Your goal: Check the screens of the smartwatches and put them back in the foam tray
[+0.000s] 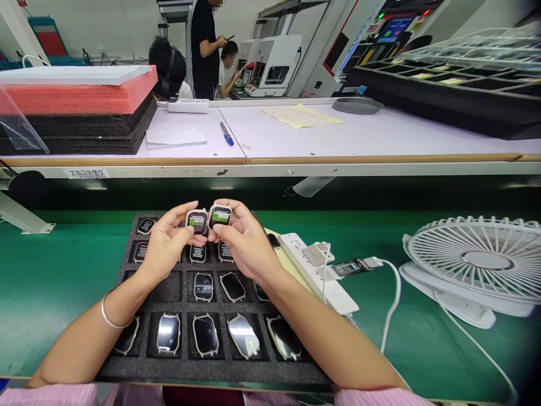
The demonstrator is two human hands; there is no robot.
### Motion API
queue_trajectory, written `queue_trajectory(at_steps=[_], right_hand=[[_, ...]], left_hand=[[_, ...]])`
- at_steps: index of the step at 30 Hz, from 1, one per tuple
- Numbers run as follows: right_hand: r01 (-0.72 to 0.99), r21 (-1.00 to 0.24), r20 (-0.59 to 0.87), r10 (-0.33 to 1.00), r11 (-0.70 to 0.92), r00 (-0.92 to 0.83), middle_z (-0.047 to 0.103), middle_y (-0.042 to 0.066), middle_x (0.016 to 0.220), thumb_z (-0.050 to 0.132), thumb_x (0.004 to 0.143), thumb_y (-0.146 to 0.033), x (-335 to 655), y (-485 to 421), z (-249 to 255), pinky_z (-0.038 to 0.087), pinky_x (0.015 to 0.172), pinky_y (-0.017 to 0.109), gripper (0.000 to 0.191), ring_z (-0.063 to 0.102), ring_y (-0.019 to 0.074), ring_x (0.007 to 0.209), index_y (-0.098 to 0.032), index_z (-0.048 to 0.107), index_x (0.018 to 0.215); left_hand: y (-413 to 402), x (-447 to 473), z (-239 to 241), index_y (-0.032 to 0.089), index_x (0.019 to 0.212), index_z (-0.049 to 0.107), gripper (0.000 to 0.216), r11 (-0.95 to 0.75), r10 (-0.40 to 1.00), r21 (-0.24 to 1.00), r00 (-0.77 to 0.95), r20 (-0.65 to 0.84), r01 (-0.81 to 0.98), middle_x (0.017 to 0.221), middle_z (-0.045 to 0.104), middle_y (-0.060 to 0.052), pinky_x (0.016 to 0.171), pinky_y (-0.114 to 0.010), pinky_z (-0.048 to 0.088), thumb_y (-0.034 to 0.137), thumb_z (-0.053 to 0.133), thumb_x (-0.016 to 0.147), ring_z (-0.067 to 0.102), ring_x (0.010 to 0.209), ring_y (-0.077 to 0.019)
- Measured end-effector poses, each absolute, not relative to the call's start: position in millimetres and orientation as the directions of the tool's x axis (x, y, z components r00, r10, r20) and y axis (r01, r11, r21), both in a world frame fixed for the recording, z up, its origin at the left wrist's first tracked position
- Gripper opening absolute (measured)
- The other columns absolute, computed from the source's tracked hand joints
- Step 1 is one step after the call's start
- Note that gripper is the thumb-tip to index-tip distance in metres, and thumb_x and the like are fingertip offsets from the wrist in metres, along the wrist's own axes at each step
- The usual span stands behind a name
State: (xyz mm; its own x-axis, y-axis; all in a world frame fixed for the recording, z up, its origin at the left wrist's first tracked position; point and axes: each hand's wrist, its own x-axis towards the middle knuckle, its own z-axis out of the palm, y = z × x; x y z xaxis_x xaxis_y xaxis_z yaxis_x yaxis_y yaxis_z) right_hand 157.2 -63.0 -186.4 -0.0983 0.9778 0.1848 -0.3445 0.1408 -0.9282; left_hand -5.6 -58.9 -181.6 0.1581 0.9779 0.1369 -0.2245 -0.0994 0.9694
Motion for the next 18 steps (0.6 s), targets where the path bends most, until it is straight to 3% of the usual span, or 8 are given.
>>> queue_trajectory(at_steps=[7, 11, 14, 18], right_hand=[[-0.388, -0.915, 0.17, 0.979, 0.114, -0.114, 0.063, -0.002, 0.093, 0.073, 0.071, -0.024, 154, -58, -191, 0.049, 0.068, 0.029, 0.045, 0.063, 0.0154, 0.071, -0.024, 0.056, 0.113], [-0.461, -0.882, 0.19, 0.968, 0.095, -0.164, 0.065, 0.001, 0.093, 0.076, 0.078, -0.038, 156, -52, -186, 0.051, 0.066, 0.03, 0.042, 0.065, 0.0174, 0.071, -0.023, 0.059, 0.113], [-0.482, -0.866, 0.268, 0.938, 0.135, -0.22, 0.066, 0.004, 0.095, 0.077, 0.083, -0.046, 161, -42, -167, 0.053, 0.066, 0.032, 0.043, 0.065, 0.0185, 0.07, -0.023, 0.061, 0.115], [-0.455, -0.85, 0.415, 0.868, 0.264, -0.271, 0.065, 0.002, 0.091, 0.077, 0.086, -0.043, 167, -24, -123, 0.053, 0.064, 0.031, 0.044, 0.066, 0.018, 0.068, -0.024, 0.058, 0.12]], left_hand=[[-53, -6, -184, 0.017, 0.124, 0.064, 0.054, -0.063, 0.983, 0.963, 0.15, 0.106, -0.262, 0.103, 0.073, -0.005, 0.067, -0.028, 0.066, 0.02, 0.066, 0.071, 0.074, 0.066, -0.0145], [-50, -9, -177, 0.017, 0.125, 0.064, 0.056, -0.073, 0.982, 0.957, 0.145, 0.117, -0.28, 0.104, 0.074, -0.006, 0.066, -0.028, 0.066, 0.021, 0.068, 0.07, 0.073, 0.067, -0.014], [-45, -11, -159, 0.018, 0.125, 0.064, 0.055, -0.143, 0.97, 0.949, 0.153, 0.191, -0.279, 0.105, 0.073, -0.006, 0.067, -0.028, 0.066, 0.021, 0.07, 0.07, 0.073, 0.067, -0.0135], [-32, -12, -117, 0.019, 0.128, 0.063, 0.059, -0.323, 0.914, 0.91, 0.163, 0.371, -0.261, 0.111, 0.072, -0.007, 0.068, -0.025, 0.064, 0.018, 0.072, 0.07, 0.073, 0.069, -0.0124]])
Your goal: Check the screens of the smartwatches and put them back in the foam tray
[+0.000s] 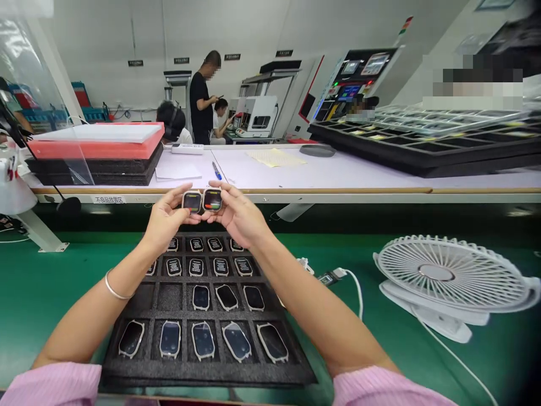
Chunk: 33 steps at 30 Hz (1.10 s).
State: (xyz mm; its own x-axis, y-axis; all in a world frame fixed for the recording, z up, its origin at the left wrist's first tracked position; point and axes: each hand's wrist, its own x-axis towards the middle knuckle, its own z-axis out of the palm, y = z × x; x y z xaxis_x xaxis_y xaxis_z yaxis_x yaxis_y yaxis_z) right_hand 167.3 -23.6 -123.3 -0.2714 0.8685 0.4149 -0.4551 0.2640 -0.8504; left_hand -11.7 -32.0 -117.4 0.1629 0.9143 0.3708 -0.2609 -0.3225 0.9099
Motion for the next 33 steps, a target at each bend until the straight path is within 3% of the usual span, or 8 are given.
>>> queue_trajectory(at_steps=[6, 10, 16, 26, 33], right_hand=[[-0.435, -0.768, 0.617, 0.725, 0.47, -0.306, 0.063, -0.001, 0.088, 0.067, 0.092, -0.039, 168, -2, -50, 0.051, 0.058, 0.027, 0.032, 0.064, 0.0155, 0.062, -0.022, 0.052, 0.115], [-0.428, -0.728, 0.678, 0.658, 0.536, -0.329, 0.062, -0.001, 0.086, 0.066, 0.091, -0.04, 167, 3, -19, 0.05, 0.058, 0.027, 0.034, 0.063, 0.0156, 0.064, -0.021, 0.052, 0.115], [-0.393, -0.671, 0.742, 0.559, 0.629, -0.371, 0.062, -0.001, 0.094, 0.081, 0.074, -0.026, 171, -1, 2, 0.053, 0.067, 0.028, 0.057, 0.064, 0.0161, 0.073, -0.022, 0.051, 0.122], [-0.33, -0.668, 0.74, 0.549, 0.667, -0.388, 0.06, -0.001, 0.094, 0.081, 0.073, -0.027, 179, -12, 10, 0.053, 0.066, 0.029, 0.058, 0.064, 0.0168, 0.073, -0.023, 0.051, 0.122], [-0.369, -0.675, 0.737, 0.551, 0.639, -0.392, 0.062, -0.001, 0.095, 0.08, 0.076, -0.024, 180, -22, -5, 0.053, 0.065, 0.027, 0.053, 0.064, 0.0148, 0.071, -0.022, 0.053, 0.121]], left_hand=[[-8, -12, -58, 0.025, 0.13, 0.062, 0.061, -0.612, 0.743, 0.755, 0.157, 0.651, -0.234, 0.111, 0.072, -0.004, 0.072, -0.026, 0.064, 0.017, 0.076, 0.071, 0.073, 0.071, -0.0131], [-3, -13, -31, 0.028, 0.129, 0.063, 0.06, -0.708, 0.658, 0.674, 0.147, 0.738, -0.212, 0.106, 0.072, -0.003, 0.072, -0.028, 0.063, 0.018, 0.078, 0.072, 0.072, 0.071, -0.0138], [-4, -12, -7, 0.029, 0.126, 0.065, 0.062, -0.738, 0.631, 0.64, 0.119, 0.767, -0.215, 0.099, 0.071, -0.001, 0.07, -0.028, 0.062, 0.016, 0.08, 0.067, 0.071, 0.072, -0.0144], [-9, -7, 0, 0.028, 0.122, 0.066, 0.062, -0.745, 0.615, 0.624, 0.117, 0.78, -0.236, 0.099, 0.07, -0.001, 0.066, -0.026, 0.061, 0.021, 0.087, 0.063, 0.068, 0.065, -0.0117], [-23, -3, -13, 0.026, 0.117, 0.066, 0.057, -0.727, 0.636, 0.633, 0.09, 0.767, -0.266, 0.088, 0.069, 0.002, 0.062, -0.023, 0.06, 0.02, 0.086, 0.064, 0.067, 0.061, -0.0102]])
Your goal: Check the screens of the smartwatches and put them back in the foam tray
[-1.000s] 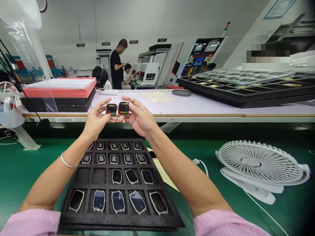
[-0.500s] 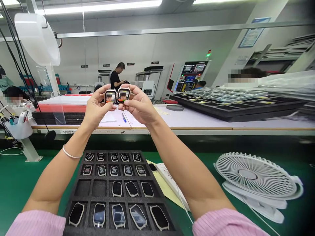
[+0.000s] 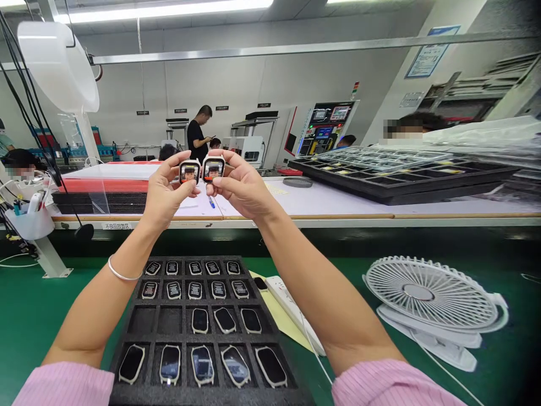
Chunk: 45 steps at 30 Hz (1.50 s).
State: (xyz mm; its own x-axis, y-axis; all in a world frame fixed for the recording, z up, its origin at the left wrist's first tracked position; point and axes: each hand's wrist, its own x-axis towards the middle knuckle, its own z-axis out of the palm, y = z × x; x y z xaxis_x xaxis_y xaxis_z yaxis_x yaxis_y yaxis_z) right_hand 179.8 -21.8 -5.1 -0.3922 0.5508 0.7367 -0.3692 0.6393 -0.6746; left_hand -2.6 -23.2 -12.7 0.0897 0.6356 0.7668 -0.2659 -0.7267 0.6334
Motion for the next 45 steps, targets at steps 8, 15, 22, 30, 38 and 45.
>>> queue_trajectory(at_steps=[8, 15, 22, 30, 38, 45], right_hand=[[-0.391, -0.839, 0.519, 0.77, 0.378, -0.37, 0.063, -0.001, 0.09, 0.073, 0.075, -0.02, 169, -49, -107, 0.052, 0.065, 0.027, 0.051, 0.064, 0.015, 0.07, -0.023, 0.052, 0.122], [-0.43, -0.882, 0.353, 0.872, 0.19, -0.34, 0.064, -0.001, 0.089, 0.072, 0.075, -0.021, 158, -54, -175, 0.053, 0.065, 0.028, 0.048, 0.065, 0.0156, 0.068, -0.022, 0.054, 0.12], [-0.438, -0.895, 0.263, 0.896, 0.088, -0.357, 0.066, 0.001, 0.089, 0.077, 0.084, -0.031, 160, -49, -197, 0.056, 0.066, 0.03, 0.041, 0.066, 0.0172, 0.068, -0.022, 0.057, 0.118], [-0.425, -0.896, 0.299, 0.884, 0.131, -0.359, 0.066, 0.001, 0.093, 0.075, 0.083, -0.024, 163, -47, -200, 0.055, 0.069, 0.031, 0.043, 0.067, 0.0178, 0.073, -0.022, 0.056, 0.122], [-0.376, -0.92, 0.232, 0.925, 0.108, -0.301, 0.064, -0.001, 0.082, 0.076, 0.088, -0.036, 164, -46, -205, 0.05, 0.061, 0.029, 0.036, 0.064, 0.0159, 0.063, -0.021, 0.058, 0.114], [-0.412, -0.909, 0.203, 0.928, 0.06, -0.313, 0.067, 0.0, 0.093, 0.073, 0.077, -0.021, 160, -48, -205, 0.053, 0.068, 0.029, 0.045, 0.066, 0.0166, 0.071, -0.022, 0.055, 0.119]], left_hand=[[-58, -14, -104, 0.022, 0.122, 0.062, 0.057, -0.461, 0.86, 0.863, 0.137, 0.492, -0.205, 0.095, 0.068, 0.0, 0.065, -0.023, 0.062, 0.02, 0.08, 0.068, 0.068, 0.063, -0.0095], [-67, -18, -164, 0.019, 0.123, 0.061, 0.056, -0.254, 0.958, 0.952, 0.092, 0.272, -0.171, 0.106, 0.069, -0.004, 0.064, -0.022, 0.062, 0.023, 0.079, 0.07, 0.068, 0.064, -0.009], [-60, -17, -183, 0.019, 0.114, 0.065, 0.047, -0.205, 0.974, 0.969, 0.065, 0.216, -0.141, 0.105, 0.07, -0.005, 0.058, -0.022, 0.06, 0.029, 0.082, 0.072, 0.066, 0.059, -0.0082], [-60, -17, -189, 0.021, 0.119, 0.064, 0.047, -0.187, 0.974, 0.972, 0.101, 0.202, -0.142, 0.109, 0.07, -0.005, 0.067, -0.025, 0.063, 0.028, 0.079, 0.075, 0.069, 0.066, -0.0108], [-59, -17, -190, 0.019, 0.118, 0.065, 0.041, -0.149, 0.98, 0.983, 0.118, 0.161, -0.11, 0.112, 0.071, -0.007, 0.061, -0.023, 0.062, 0.031, 0.075, 0.08, 0.071, 0.061, -0.0117], [-57, -17, -194, 0.02, 0.121, 0.063, 0.046, -0.092, 0.987, 0.984, 0.115, 0.111, -0.153, 0.114, 0.07, -0.007, 0.068, -0.026, 0.065, 0.027, 0.075, 0.078, 0.073, 0.066, -0.0125]])
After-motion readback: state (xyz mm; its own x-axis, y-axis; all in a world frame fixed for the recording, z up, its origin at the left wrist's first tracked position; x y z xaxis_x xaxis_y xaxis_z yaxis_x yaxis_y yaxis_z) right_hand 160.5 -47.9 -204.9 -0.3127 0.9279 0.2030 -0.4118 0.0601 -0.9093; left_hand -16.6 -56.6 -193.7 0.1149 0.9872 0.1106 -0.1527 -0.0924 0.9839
